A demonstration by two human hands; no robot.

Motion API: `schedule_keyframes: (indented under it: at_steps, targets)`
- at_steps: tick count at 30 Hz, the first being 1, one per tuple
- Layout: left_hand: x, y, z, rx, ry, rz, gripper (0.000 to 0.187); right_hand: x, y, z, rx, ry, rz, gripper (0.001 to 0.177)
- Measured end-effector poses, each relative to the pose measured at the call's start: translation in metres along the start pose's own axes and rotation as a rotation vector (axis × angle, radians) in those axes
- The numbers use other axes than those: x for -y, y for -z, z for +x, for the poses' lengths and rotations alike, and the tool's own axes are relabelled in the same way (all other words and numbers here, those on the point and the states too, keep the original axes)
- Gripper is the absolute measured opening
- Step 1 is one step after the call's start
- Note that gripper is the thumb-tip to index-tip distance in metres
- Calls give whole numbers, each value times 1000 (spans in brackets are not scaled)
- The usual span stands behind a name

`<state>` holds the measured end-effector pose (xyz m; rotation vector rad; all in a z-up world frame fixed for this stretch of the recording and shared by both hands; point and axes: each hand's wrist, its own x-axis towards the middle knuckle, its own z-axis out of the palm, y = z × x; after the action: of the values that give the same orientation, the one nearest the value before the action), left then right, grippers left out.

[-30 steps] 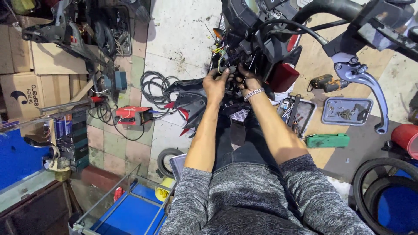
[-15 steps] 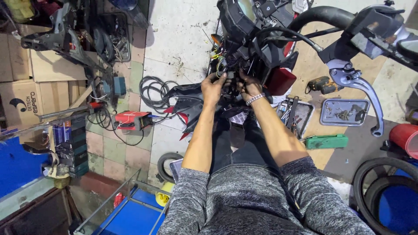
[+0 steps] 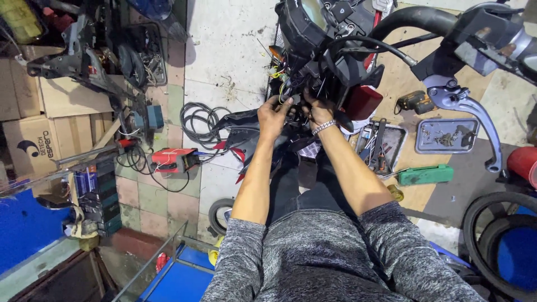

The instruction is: The person works on the wiring under the motorcycle's handlebar area, then moves to a parts bin and searches through small hardware to select a bolt and nut. The person uses a flashlight to illuminate the work area and handles various fasteners with both hands.

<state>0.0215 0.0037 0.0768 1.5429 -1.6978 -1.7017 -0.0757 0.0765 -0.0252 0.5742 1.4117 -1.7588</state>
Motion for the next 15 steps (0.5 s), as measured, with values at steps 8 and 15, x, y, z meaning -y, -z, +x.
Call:
schedule_keyframes:
  at_steps: [8, 15]
  targets:
    - [7, 0, 3, -61, 5, -88, 21, 10, -2, -10, 28, -72, 154, 28]
    - [15, 8, 10, 103, 32, -311, 25, 4, 0, -4, 57, -27, 157, 28]
